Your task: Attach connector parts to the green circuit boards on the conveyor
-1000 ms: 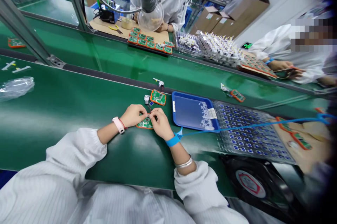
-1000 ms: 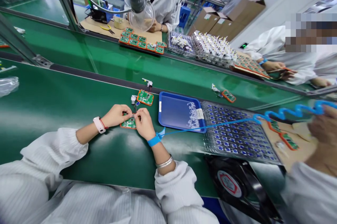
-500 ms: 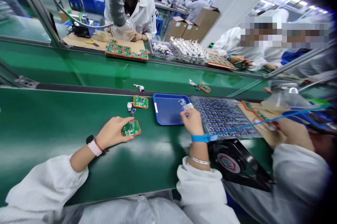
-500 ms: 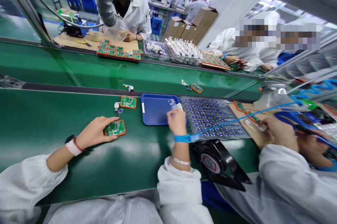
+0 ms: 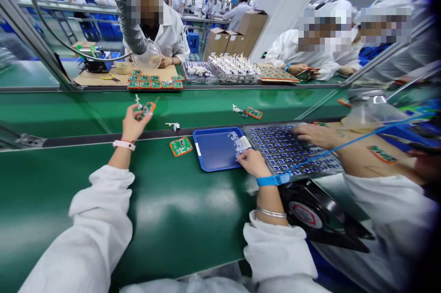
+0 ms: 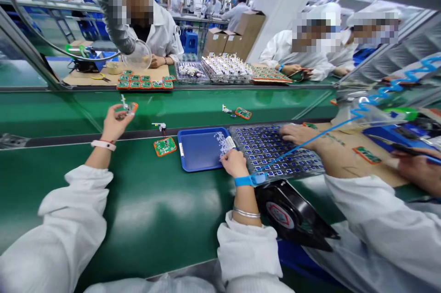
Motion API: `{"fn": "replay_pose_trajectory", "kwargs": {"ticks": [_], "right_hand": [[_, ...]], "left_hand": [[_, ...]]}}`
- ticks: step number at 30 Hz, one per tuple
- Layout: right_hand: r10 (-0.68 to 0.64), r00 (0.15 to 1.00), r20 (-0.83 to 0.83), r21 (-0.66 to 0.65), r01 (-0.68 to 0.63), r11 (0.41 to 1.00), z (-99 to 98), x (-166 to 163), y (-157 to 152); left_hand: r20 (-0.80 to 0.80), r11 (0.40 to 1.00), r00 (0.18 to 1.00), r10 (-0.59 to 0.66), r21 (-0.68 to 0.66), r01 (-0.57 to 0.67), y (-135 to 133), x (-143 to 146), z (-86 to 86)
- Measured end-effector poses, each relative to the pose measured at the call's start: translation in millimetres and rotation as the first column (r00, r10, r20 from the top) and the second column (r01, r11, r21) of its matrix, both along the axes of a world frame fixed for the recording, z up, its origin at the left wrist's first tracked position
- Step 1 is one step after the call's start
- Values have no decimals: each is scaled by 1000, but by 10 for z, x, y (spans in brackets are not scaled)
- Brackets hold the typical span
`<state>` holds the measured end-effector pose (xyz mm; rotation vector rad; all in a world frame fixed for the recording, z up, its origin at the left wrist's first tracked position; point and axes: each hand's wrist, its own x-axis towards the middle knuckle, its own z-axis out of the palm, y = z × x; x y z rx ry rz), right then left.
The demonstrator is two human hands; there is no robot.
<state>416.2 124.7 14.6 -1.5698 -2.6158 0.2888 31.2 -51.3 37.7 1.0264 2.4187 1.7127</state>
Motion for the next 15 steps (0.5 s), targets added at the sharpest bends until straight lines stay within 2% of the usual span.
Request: {"fn": "replay_pose_trajectory", "kwargs": {"ticks": [3,5,7,9,11,12,13,15], "right_hand": [[2,1000,15,-75,-1,997,46,-16,-4],[10,1000,30,-118,-7,993,80,-36,-12],[21,998,59,-142,-13,990,113,-63,-24],[28,995,98,-143,-14,990,137,-87,-39],[40,991,125,-131,-23,991,142,-99,-50],[48,990,129,-121,-32,992,138,-98,-53],[52,991,123,-106,-39,994,131,-94,-53],[56,997,56,-55,-53,997,112,-88,-50]], "left_hand": [[-202,959,976,-80,-284,20,125,-144,-259],[-297,914,943,-150,-405,18,127,-177,-347],[-386,899,910,-155,-436,-32,99,-112,-357],[-450,913,878,-165,-406,-37,65,76,-317],[-462,912,840,-283,-400,87,34,362,-270],[-447,889,813,-374,-421,178,21,518,-256],[-421,849,777,-468,-458,263,9,669,-252],[-377,774,716,-587,-520,360,-13,909,-268]]}}
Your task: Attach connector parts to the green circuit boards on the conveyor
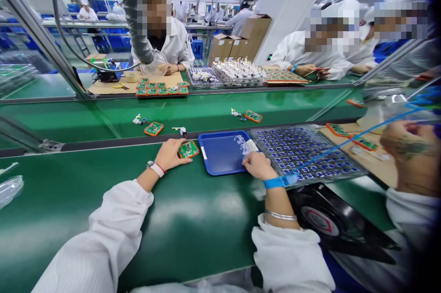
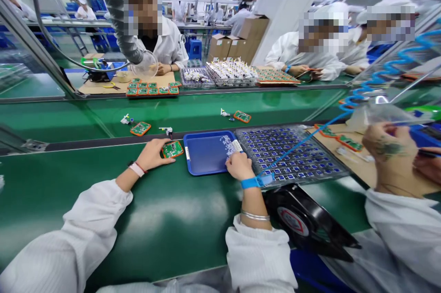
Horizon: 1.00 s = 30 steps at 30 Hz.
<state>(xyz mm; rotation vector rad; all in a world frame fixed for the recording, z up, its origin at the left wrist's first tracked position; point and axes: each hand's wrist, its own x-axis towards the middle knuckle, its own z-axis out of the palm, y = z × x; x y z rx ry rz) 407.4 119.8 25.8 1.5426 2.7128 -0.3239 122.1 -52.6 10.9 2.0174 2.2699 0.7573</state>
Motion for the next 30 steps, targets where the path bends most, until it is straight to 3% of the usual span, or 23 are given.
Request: {"fn": "replay_pose_trajectory", "kwargs": {"ticks": [3,5,7,9,11,14,19,25,30], "right_hand": [[111,949,-296,71,-95,993,-18,-66,-46],[217,808,-548,86,-203,975,-23,-204,-179],[241,634,-735,71,-282,957,-39,-410,-424],[210,514,-832,28,-339,940,-81,-642,-741],[189,455,-870,-20,-416,909,-150,-842,-1034],[150,442,-884,-87,-472,877,-271,-1002,-1255],[120,474,-872,-125,-455,882,-381,-1007,-1187],[194,508,-840,-104,-500,860,-382,-1090,-1219],[266,536,-801,-64,-519,853,-408,-1149,-1239]], "left_hand": [[25,999,999,-27,-31,28,-45,153,-47],[80,999,996,-41,-27,44,-110,158,-62],[130,995,988,-89,-23,92,-214,153,-59],[152,991,980,-127,-26,132,-349,172,-47],[159,988,977,-144,-34,151,-494,216,-35],[176,984,972,-156,-60,169,-682,290,-21],[218,982,964,-153,-78,173,-823,366,-6],[408,997,910,-68,51,52,-673,422,-6],[497,998,867,33,31,-55,-550,404,-52]]}}
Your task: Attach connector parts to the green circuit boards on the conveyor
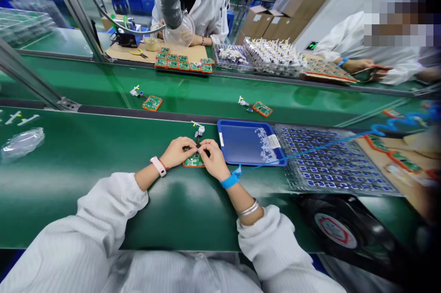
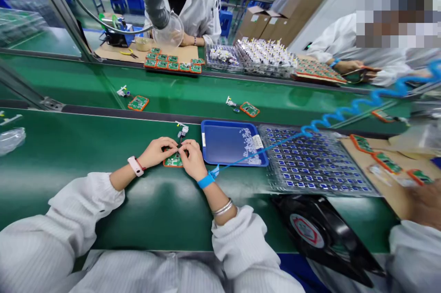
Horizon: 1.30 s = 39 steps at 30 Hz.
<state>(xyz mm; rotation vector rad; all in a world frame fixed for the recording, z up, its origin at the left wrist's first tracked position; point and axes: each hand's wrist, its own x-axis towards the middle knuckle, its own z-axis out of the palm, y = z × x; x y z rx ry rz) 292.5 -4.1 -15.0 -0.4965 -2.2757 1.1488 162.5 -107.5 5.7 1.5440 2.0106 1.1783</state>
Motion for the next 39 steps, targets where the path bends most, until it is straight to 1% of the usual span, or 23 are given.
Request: {"fn": "replay_pose_trajectory", "kwargs": {"ticks": [4,9,12,15,17,18,19,20,21,22,23,24,26,28,30,35,37,39], "right_hand": [[18,999,49,1,-18,1000,-22,7,39],[45,988,146,-40,-40,998,-26,-12,61],[28,991,128,-29,-24,999,30,-17,-9],[-9,999,35,60,7,998,159,51,18],[-83,996,-25,162,86,983,250,187,210],[-155,987,-41,213,160,964,283,290,366],[-250,967,-43,260,252,932,300,414,552],[-355,934,-30,304,347,887,299,553,755],[-468,884,1,349,439,828,280,698,961],[-563,825,55,391,501,772,244,838,1153],[-630,769,107,425,538,729,196,965,1320],[-664,730,163,455,542,707,141,1070,1454],[-682,686,254,500,511,700,33,1204,1616],[-676,673,301,535,467,704,-46,1243,1667],[-678,663,316,566,442,696,-90,1227,1662],[-686,638,350,604,406,686,-107,1190,1647],[-673,643,366,600,390,699,-89,1212,1655],[-651,665,367,582,382,718,-45,1218,1639]], "left_hand": [[28,999,1000,-8,-50,10,28,-20,-28],[-17,989,1000,-22,-148,19,69,-40,-1],[-7,989,999,-41,-141,40,55,-55,19],[-22,997,999,-45,-70,44,5,-61,18],[-44,998,998,-52,-37,50,-27,-63,8],[-53,998,997,-55,-31,54,-37,-64,2],[-62,998,996,-59,-32,57,-44,-63,-3],[-72,998,995,-62,-36,59,-47,-61,-7],[-86,997,994,-68,-44,64,-47,-58,-8],[-102,996,992,-76,-54,71,-46,-55,-8],[-119,995,989,-85,-63,78,-43,-51,-7],[-133,994,987,-93,-72,84,-40,-48,-5],[-150,993,983,-103,-79,92,-37,-43,-1],[-155,992,982,-107,-81,95,-36,-41,1],[-156,992,982,-110,-78,99,-38,-41,-2],[-162,993,980,-113,-65,103,-43,-52,-34],[-163,993,980,-111,-66,102,-42,-59,-50],[-158,993,981,-110,-63,101,-37,-63,-60]]}}
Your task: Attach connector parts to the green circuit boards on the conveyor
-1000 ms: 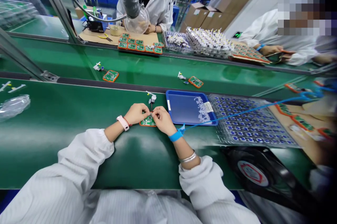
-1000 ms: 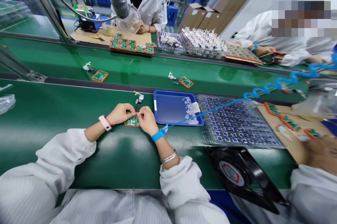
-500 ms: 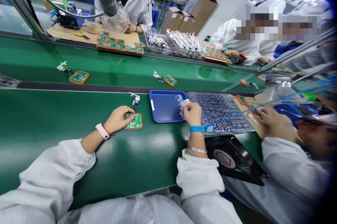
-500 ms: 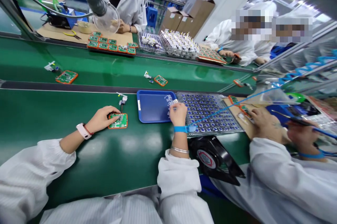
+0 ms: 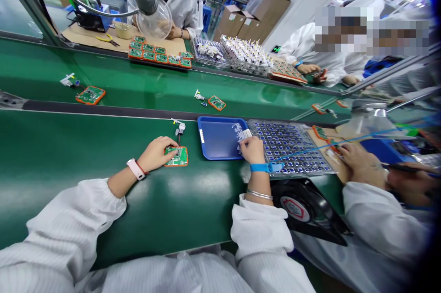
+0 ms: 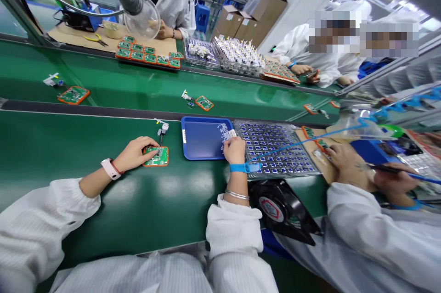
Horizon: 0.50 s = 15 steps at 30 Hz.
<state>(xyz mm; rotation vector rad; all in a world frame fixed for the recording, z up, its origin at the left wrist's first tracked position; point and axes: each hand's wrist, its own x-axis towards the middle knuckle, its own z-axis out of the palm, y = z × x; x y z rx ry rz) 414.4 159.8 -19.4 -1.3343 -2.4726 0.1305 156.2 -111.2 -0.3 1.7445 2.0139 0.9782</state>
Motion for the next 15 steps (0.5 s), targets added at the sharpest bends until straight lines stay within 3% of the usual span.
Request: {"fn": "replay_pose_trajectory", "kwargs": {"ticks": [3,5,7,10,12,15], "right_hand": [[79,985,-153,-10,-81,997,118,-135,-179],[199,919,-341,-18,-218,976,206,-353,-459],[334,793,-510,-52,-416,908,271,-628,-842],[430,666,-610,-158,-634,757,291,-981,-1389],[424,647,-634,-215,-674,707,256,-1109,-1595],[391,656,-645,-269,-675,687,180,-1160,-1656]], "left_hand": [[25,1000,1000,15,17,-16,13,9,5],[58,999,998,32,34,-34,23,25,16],[106,997,994,39,57,-45,30,44,30],[190,992,981,32,111,-54,33,70,46],[223,989,974,25,134,-56,32,80,53],[225,992,974,22,116,-50,32,83,48]]}}
